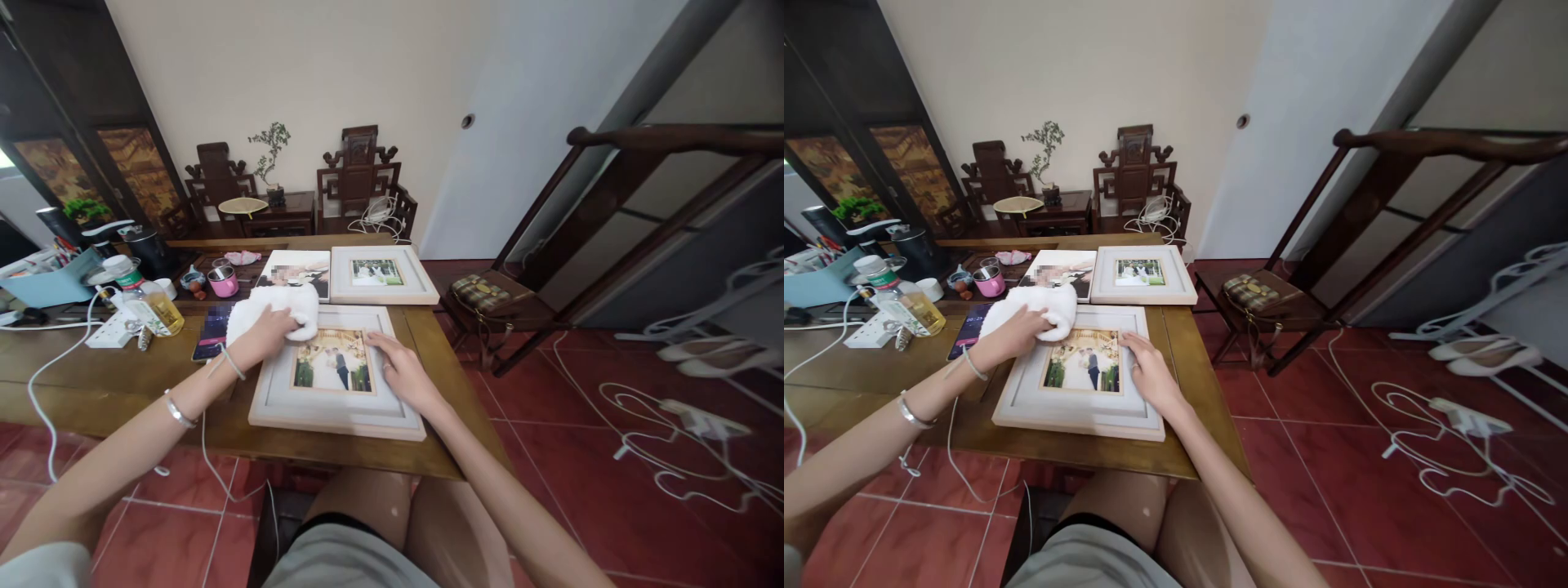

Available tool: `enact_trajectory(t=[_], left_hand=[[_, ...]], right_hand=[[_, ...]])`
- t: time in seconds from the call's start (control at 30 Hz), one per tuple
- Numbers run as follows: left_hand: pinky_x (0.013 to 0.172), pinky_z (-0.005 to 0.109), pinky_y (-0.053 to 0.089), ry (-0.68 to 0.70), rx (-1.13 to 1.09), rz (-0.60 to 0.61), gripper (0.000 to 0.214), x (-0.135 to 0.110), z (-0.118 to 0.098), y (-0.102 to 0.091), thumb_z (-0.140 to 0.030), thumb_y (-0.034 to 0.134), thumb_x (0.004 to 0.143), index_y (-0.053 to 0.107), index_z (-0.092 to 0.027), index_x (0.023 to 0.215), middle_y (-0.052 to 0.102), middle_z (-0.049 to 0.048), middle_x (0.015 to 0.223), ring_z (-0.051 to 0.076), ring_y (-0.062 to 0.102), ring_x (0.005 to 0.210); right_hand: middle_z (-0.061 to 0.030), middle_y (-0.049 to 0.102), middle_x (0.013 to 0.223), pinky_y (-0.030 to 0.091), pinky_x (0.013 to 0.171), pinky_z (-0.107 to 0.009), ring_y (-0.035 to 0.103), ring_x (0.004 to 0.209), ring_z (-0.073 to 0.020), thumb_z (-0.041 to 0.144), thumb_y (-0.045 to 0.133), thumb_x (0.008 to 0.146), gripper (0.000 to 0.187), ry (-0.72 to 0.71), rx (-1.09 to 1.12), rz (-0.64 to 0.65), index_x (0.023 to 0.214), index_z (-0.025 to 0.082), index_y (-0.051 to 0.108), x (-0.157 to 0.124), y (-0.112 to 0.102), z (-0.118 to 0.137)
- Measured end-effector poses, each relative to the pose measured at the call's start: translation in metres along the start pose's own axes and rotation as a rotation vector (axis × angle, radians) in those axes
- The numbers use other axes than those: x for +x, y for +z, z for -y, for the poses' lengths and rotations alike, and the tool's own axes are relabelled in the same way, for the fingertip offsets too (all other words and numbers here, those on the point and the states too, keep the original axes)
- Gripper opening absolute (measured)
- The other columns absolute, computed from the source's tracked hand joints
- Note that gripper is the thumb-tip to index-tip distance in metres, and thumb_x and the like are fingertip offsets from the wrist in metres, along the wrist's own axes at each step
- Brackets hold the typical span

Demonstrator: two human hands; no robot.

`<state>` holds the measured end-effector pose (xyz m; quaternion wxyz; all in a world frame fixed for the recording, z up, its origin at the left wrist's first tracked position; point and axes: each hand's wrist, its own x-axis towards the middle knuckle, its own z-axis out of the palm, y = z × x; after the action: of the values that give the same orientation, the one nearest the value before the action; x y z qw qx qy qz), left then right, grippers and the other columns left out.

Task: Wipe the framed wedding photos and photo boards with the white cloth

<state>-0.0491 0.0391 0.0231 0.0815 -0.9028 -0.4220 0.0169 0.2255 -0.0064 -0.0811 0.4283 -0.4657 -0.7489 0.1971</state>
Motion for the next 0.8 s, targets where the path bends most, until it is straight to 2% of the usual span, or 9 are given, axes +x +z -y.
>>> enact_trajectory(t=[0.07, 0.13, 0.23, 0.27, 0.37, 0.47, 0.57, 0.7, 0.8], left_hand=[[0.101, 0.044, 0.036, -0.020, 0.014, -0.004, 0.040, -0.010, -0.003, -0.003, 0.009, 0.034, 0.077, 0.060, -0.013, 0.098, 0.062, 0.0122, 0.115, 0.023, 0.054, 0.113], [0.096, 0.042, 0.041, -0.012, 0.021, 0.022, 0.038, -0.020, -0.015, -0.006, 0.007, 0.036, 0.077, 0.061, -0.013, 0.097, 0.061, 0.0134, 0.116, 0.024, 0.055, 0.108], [0.086, 0.038, 0.047, 0.035, 0.007, 0.115, 0.032, -0.043, -0.046, -0.011, 0.003, 0.040, 0.076, 0.062, -0.012, 0.095, 0.063, 0.0141, 0.109, 0.024, 0.059, 0.097], [0.087, 0.038, 0.047, 0.049, -0.002, 0.136, 0.031, -0.054, -0.058, -0.012, 0.001, 0.043, 0.076, 0.062, -0.012, 0.096, 0.063, 0.0147, 0.109, 0.024, 0.059, 0.097], [0.101, 0.040, 0.040, 0.075, -0.023, 0.142, 0.029, -0.088, -0.091, -0.010, -0.006, 0.048, 0.075, 0.063, -0.012, 0.100, 0.056, 0.0165, 0.128, 0.027, 0.052, 0.120], [0.109, 0.043, 0.033, 0.031, -0.022, 0.139, 0.032, -0.108, -0.107, -0.004, -0.010, 0.051, 0.074, 0.063, -0.012, 0.104, 0.044, 0.0170, 0.143, 0.030, 0.040, 0.133], [0.109, 0.045, 0.032, -0.025, -0.031, 0.116, 0.035, -0.097, -0.099, 0.002, -0.010, 0.051, 0.073, 0.065, -0.011, 0.106, 0.040, 0.0180, 0.146, 0.032, 0.038, 0.134], [0.108, 0.051, 0.031, -0.079, -0.005, 0.059, 0.045, -0.050, -0.062, 0.009, -0.004, 0.049, 0.071, 0.063, -0.008, 0.114, 0.040, 0.0215, 0.145, 0.036, 0.034, 0.136], [0.109, 0.057, 0.026, -0.123, 0.048, -0.021, 0.046, -0.017, -0.035, 0.015, -0.002, 0.046, 0.074, 0.062, -0.010, 0.117, 0.039, 0.0184, 0.146, 0.036, 0.029, 0.139]], right_hand=[[-0.0065, 0.059, 0.131, 0.033, 0.112, -0.045, 0.047, 0.129, -0.0206, -0.006, 0.037, 0.063, 0.065, -0.005, -0.003, 0.002, 0.115, 0.021, 0.064, 0.000, 0.000, 0.001], [-0.0067, 0.060, 0.130, 0.033, 0.112, -0.044, 0.048, 0.128, -0.0204, -0.006, 0.037, 0.063, 0.065, -0.006, -0.014, 0.004, 0.115, 0.021, 0.064, 0.000, -0.001, 0.001], [-0.0081, 0.059, 0.130, 0.033, 0.112, -0.045, 0.048, 0.128, -0.0208, -0.006, 0.036, 0.063, 0.065, -0.003, -0.032, 0.001, 0.116, 0.019, 0.064, -0.001, -0.001, 0.003], [-0.0080, 0.059, 0.131, 0.033, 0.112, -0.045, 0.048, 0.128, -0.0208, -0.006, 0.036, 0.063, 0.065, -0.001, -0.031, 0.001, 0.116, 0.019, 0.064, -0.001, -0.001, 0.003], [-0.0061, 0.059, 0.131, 0.033, 0.112, -0.045, 0.047, 0.129, -0.0206, -0.006, 0.037, 0.064, 0.065, 0.001, -0.010, 0.000, 0.117, 0.022, 0.064, -0.002, -0.001, 0.004], [-0.0058, 0.060, 0.130, 0.033, 0.112, -0.046, 0.047, 0.129, -0.0207, -0.006, 0.037, 0.063, 0.066, -0.003, 0.004, -0.006, 0.116, 0.022, 0.064, -0.002, -0.001, 0.004], [-0.0057, 0.060, 0.130, 0.033, 0.112, -0.046, 0.047, 0.129, -0.0206, -0.006, 0.037, 0.062, 0.066, -0.020, 0.011, 0.001, 0.116, 0.022, 0.064, -0.002, -0.001, 0.003], [-0.0067, 0.059, 0.131, 0.032, 0.113, -0.046, 0.046, 0.129, -0.0205, -0.006, 0.037, 0.063, 0.066, -0.036, 0.004, 0.017, 0.116, 0.021, 0.064, -0.002, -0.003, 0.003], [-0.0082, 0.059, 0.131, 0.032, 0.113, -0.045, 0.046, 0.130, -0.0208, -0.006, 0.036, 0.062, 0.065, -0.036, -0.006, 0.024, 0.116, 0.019, 0.063, -0.002, -0.003, 0.003]])
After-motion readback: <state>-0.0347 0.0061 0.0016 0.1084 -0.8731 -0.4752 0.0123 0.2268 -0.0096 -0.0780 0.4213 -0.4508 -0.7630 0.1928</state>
